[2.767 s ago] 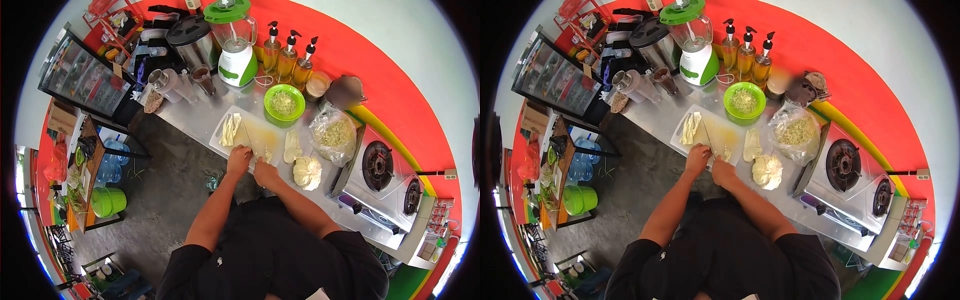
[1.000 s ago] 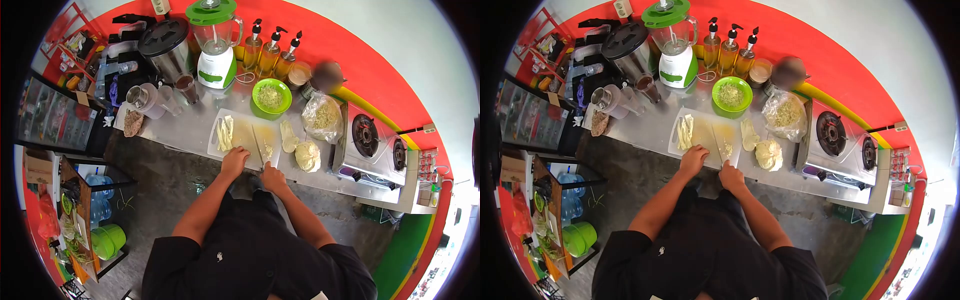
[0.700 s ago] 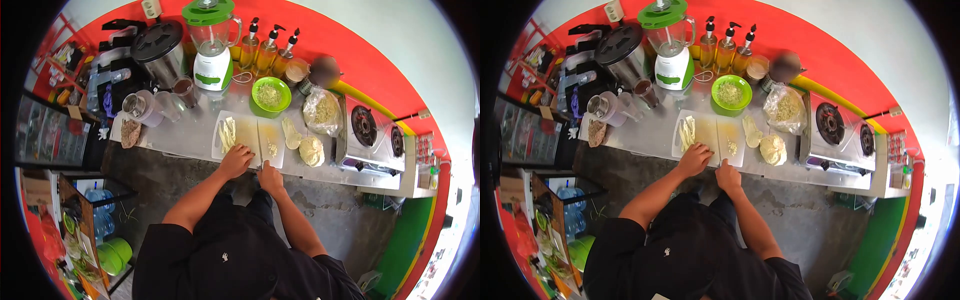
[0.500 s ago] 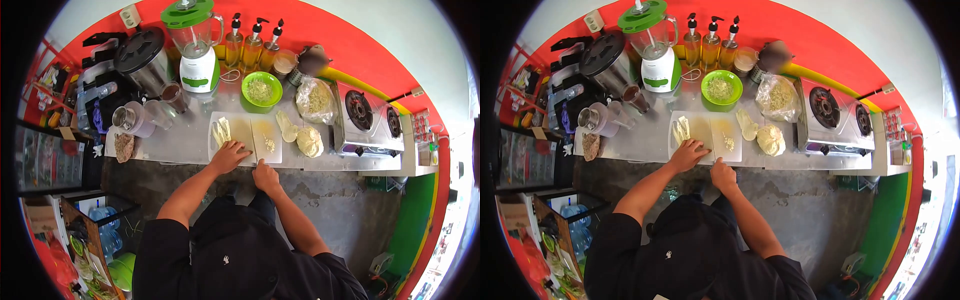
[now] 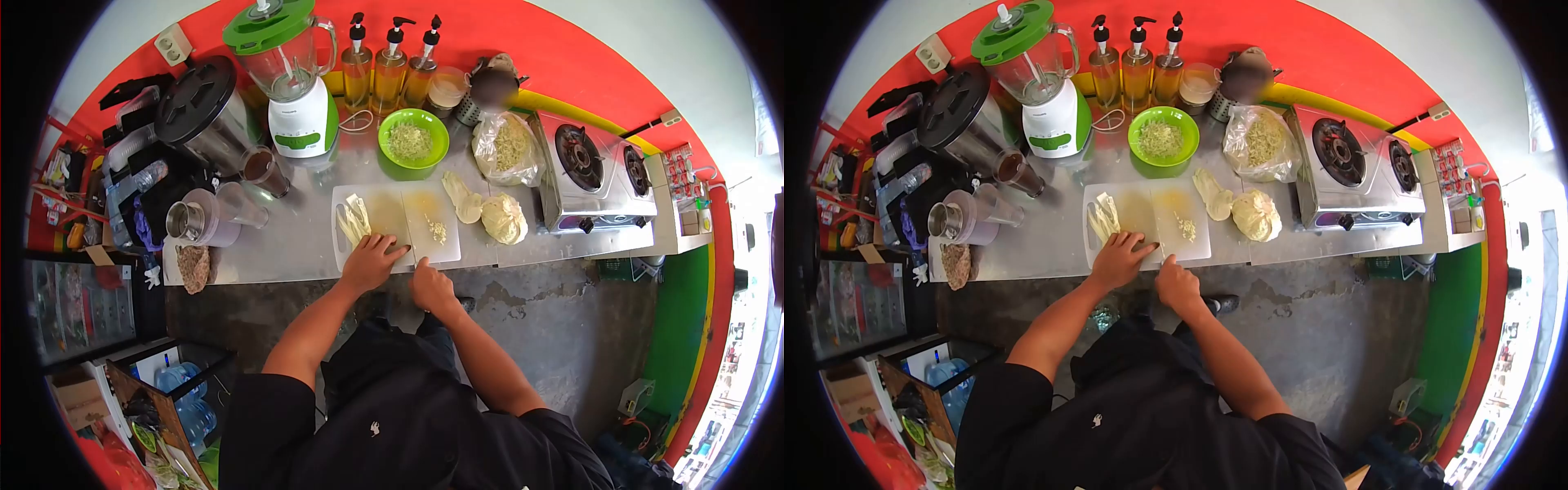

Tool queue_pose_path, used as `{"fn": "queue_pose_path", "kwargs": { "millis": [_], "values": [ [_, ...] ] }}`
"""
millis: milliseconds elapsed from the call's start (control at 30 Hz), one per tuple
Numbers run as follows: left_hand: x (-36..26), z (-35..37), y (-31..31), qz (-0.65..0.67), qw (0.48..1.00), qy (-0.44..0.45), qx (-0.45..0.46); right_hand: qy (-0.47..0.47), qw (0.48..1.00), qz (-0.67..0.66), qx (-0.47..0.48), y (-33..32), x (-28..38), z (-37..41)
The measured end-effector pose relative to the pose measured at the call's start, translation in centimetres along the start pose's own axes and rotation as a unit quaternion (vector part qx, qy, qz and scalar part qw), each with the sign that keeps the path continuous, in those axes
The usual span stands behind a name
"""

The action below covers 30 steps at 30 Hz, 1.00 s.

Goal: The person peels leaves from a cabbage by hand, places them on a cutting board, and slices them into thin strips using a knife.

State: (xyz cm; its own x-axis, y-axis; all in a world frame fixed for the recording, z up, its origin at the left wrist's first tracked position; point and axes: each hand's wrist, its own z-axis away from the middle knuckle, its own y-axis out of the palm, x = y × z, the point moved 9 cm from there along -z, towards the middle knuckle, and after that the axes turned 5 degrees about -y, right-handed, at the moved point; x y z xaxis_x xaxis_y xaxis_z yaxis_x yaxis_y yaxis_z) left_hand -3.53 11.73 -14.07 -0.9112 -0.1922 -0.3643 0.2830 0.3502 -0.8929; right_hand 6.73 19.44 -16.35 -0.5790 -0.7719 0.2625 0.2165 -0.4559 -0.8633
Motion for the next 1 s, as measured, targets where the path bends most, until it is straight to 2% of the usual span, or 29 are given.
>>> {"fn": "queue_pose_path", "kwargs": {
  "millis": [133,333,400,600,700,833,900,1000],
  "values": [
    [-0.2,-0.1,-0.6,-0.001,1.000,-0.005,0.000,0.018,1.000,-0.013,0.020,0.3,0.4,0.3],
    [-0.2,0.0,-0.4,0.004,1.000,0.003,-0.020,0.012,0.998,-0.045,-0.029,-0.6,-0.2,-1.8],
    [-0.5,0.1,-0.5,-0.002,1.000,0.010,-0.012,0.006,0.999,-0.034,0.012,0.1,-0.2,-1.0],
    [-0.4,-0.2,-0.9,0.001,1.000,0.013,-0.014,0.019,0.999,-0.024,-0.016,-0.3,0.2,-1.7],
    [-0.4,-0.2,-0.4,0.008,1.000,0.004,-0.009,-0.014,0.999,-0.042,-0.012,-1.1,0.0,-1.6],
    [-0.4,-0.1,-0.6,0.008,1.000,0.002,-0.013,0.002,0.999,-0.041,0.004,0.8,-0.4,-0.6],
    [-0.4,-0.2,-0.6,0.013,1.000,0.001,-0.005,0.030,0.997,-0.071,-0.011,1.1,-0.5,-1.2],
    [-0.3,-0.3,-0.4,0.014,1.000,0.001,0.000,0.017,0.997,-0.066,-0.035,0.2,-0.2,-2.0]
  ]
}}
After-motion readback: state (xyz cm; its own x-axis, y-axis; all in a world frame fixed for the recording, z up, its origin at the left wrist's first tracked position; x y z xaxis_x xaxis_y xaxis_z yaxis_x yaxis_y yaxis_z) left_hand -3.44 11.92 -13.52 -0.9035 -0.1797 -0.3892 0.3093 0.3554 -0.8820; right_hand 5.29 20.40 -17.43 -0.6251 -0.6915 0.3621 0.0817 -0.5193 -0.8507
